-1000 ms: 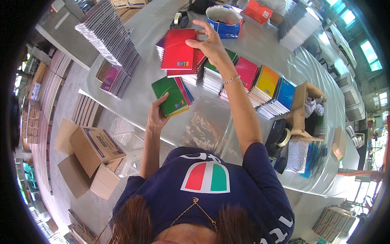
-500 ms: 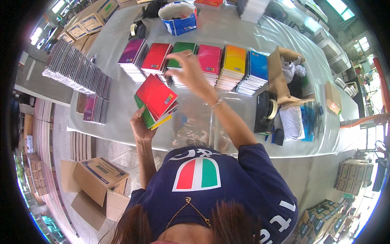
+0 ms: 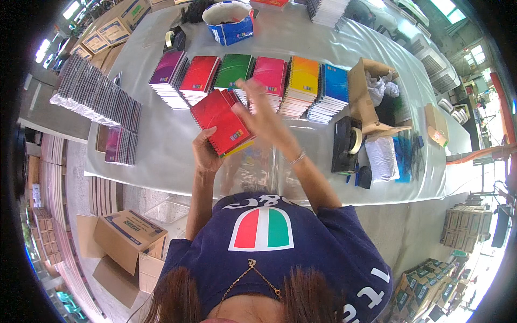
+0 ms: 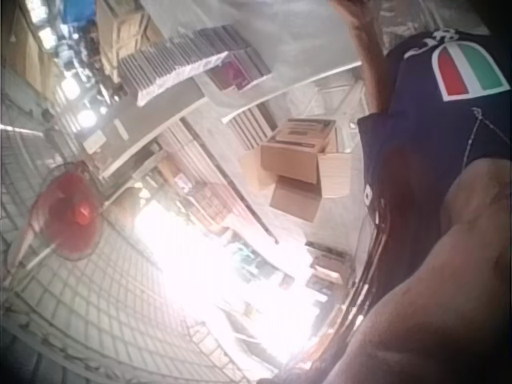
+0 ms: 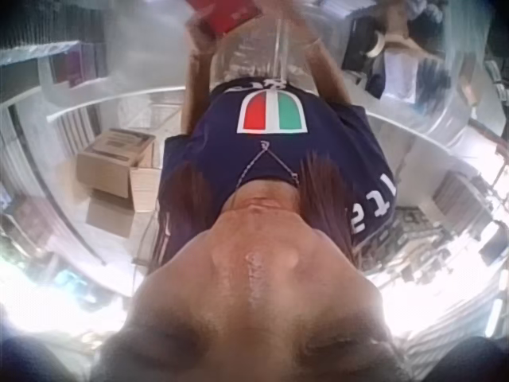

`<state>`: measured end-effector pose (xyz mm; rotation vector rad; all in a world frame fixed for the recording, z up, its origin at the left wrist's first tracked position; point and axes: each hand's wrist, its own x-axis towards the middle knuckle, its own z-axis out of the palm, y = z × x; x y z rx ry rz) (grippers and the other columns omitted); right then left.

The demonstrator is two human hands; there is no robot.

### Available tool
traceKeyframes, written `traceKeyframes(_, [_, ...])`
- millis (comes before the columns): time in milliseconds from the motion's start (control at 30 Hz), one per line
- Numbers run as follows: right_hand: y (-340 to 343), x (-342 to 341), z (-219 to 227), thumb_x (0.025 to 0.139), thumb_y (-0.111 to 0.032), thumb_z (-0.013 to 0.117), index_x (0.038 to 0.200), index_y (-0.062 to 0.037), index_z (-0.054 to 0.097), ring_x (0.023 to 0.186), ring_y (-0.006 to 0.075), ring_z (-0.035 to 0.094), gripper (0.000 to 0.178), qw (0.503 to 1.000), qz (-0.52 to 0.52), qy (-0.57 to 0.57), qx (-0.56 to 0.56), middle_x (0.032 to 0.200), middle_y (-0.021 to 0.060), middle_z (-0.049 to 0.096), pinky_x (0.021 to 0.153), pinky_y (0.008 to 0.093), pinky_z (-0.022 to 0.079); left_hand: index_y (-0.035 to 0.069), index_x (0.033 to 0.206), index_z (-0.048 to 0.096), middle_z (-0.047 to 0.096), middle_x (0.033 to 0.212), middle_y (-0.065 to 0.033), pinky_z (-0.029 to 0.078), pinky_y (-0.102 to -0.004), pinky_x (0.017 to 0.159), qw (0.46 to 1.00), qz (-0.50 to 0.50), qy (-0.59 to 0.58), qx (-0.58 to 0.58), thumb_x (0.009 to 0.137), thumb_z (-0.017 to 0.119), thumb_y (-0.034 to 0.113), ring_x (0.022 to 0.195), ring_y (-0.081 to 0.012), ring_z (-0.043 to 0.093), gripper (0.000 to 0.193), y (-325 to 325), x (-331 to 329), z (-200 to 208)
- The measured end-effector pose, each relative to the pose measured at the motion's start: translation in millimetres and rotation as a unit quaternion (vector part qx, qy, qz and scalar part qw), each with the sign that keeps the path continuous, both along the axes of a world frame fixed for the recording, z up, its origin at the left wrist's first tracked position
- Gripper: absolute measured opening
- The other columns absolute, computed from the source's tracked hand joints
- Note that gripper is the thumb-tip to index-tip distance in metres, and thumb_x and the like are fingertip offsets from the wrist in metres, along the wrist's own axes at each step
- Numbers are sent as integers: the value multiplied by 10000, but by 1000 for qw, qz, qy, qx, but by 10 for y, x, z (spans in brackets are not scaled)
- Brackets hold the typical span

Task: The person repeatedly picks up stacks of colorful spiral-bound notebooks, places them into clear plastic bags, and seals the bags. The person then sets the packaged notebooks aside and repeats the process with new stacks.

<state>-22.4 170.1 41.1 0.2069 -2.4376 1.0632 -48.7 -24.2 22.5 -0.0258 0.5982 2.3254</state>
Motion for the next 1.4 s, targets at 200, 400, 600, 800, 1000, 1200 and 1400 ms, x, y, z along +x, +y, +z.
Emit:
traceKeyframes(200, [1105,205,-45,827,-119,697,1432,-72,403,1375,362,352,674,947,-250,-109,168,1474,220,384,1134,416,287,-25,1216,528,636,1147,-170,535,-464,919,1000,-12,-25,0,808,562,108,1020,-297,653,430,-200,-100,-192])
traceKeyframes(400, [1296,467,-46,840,30,578,1278,-22,568,1203,348,549,441,962,-209,-80,156,1286,210,575,998,389,452,-37,1186,537,646,1101,-173,566,-448,852,999,-6,-50,-20,818,564,114,957,-288,672,399,-157,-24,-179])
traceKeyframes(600, [926,429,651,939,-63,590,1143,39,629,932,148,662,232,956,-293,-16,-18,1035,175,692,806,248,489,-40,1194,537,646,1123,-168,551,-435,883,998,11,-45,-41,872,583,188,982,-279,662,397,-180,-13,-187])
traceKeyframes(800, [120,3,874,901,-68,623,1101,6,654,1053,231,612,215,895,210,135,-369,1069,125,671,1014,339,401,-36,1323,463,594,1250,-192,534,-446,921,999,5,12,46,918,469,619,1098,-278,629,770,-197,6,83])
traceKeyframes(1000, [-214,-716,774,882,-6,564,945,-5,700,1181,254,563,150,919,365,-144,-34,1184,132,643,1060,366,381,-47,1346,443,571,1288,-179,502,-410,973,992,-99,-13,77,910,556,534,1135,-276,606,735,-606,-13,-140])
traceKeyframes(1200, [-655,-2193,397,955,-214,549,1217,2,556,1186,365,527,339,987,141,-24,80,1192,227,608,1049,442,367,-49,1268,498,614,1183,-165,529,-382,913,998,-25,-52,-40,903,616,136,1056,-263,633,426,-766,36,31])
traceKeyframes(1400, [-1001,-3013,-25,853,-352,688,1306,141,353,1106,458,550,750,967,-105,-87,214,1054,323,627,987,480,371,-45,1245,519,608,1192,-153,513,-365,919,996,50,-42,-68,904,642,176,1061,-241,623,424,-976,81,-76])
